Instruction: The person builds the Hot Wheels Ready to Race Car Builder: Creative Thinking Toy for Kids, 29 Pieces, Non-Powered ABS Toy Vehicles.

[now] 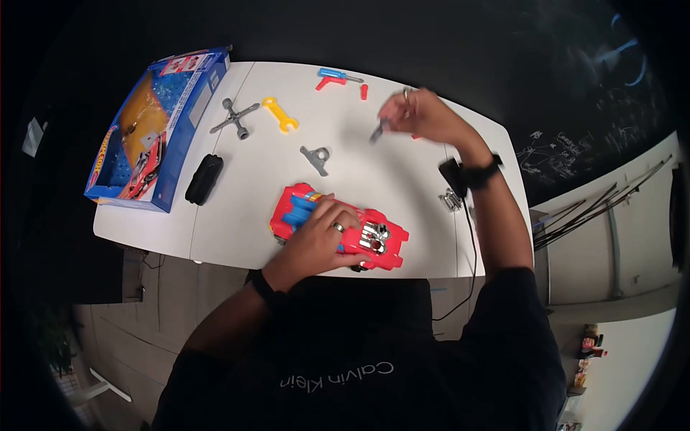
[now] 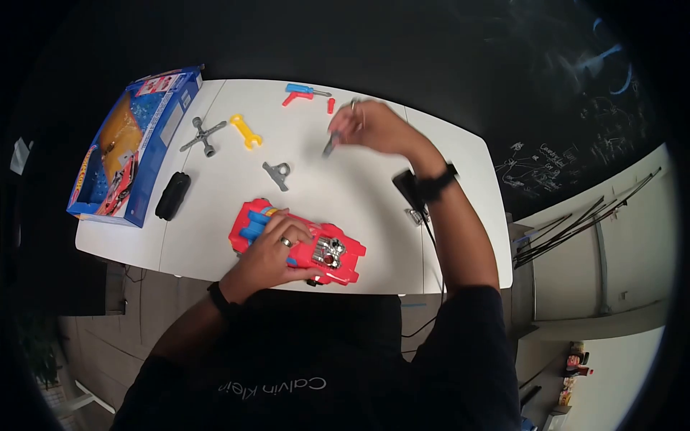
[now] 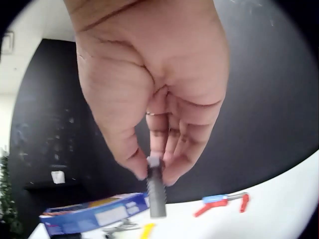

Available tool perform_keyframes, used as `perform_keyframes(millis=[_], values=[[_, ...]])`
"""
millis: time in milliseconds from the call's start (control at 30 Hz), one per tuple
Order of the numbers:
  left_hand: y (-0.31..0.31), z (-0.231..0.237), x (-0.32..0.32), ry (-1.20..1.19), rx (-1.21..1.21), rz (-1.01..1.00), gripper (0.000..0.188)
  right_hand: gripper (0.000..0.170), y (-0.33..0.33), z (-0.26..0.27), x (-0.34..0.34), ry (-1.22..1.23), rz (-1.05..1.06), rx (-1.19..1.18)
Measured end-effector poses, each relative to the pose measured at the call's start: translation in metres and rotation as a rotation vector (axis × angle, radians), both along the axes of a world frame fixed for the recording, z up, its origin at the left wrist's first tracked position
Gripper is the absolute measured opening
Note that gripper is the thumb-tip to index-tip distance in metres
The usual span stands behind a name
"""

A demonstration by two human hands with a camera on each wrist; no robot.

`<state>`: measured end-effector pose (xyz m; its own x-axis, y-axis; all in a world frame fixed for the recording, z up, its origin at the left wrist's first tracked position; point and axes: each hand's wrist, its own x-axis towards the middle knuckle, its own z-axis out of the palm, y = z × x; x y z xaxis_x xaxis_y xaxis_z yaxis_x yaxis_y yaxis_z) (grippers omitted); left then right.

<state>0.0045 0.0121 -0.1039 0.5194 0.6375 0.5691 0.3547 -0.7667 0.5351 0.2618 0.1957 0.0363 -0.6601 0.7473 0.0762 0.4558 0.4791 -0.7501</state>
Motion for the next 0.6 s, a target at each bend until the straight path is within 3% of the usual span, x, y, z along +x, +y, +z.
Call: perform_keyframes(millis=[33,100,233,433,600], values=[[0.0,-0.001,0.0,-0.004,-0.01,0.011,0.061,0.018,-0.034,0.003,0.0,0.122,0.129,-0.151],[0.0,-0.002,0.0,0.008,0.002,0.019,0.062,0.021,-0.104,0.025,-0.008,-0.181,0.137,-0.064],[0.0,-0.003,-0.001,0.033,0.041,0.026,0.062,0.026,-0.171,0.011,-0.008,-0.248,0.056,0.078],[0.0,-0.004,-0.001,0.04,0.048,0.028,0.058,0.026,-0.197,-0.027,-0.011,-0.233,-0.014,0.166],[0.001,-0.007,-0.001,0.027,0.06,0.021,0.055,0.023,-0.2,-0.053,-0.017,-0.43,0.038,0.418]])
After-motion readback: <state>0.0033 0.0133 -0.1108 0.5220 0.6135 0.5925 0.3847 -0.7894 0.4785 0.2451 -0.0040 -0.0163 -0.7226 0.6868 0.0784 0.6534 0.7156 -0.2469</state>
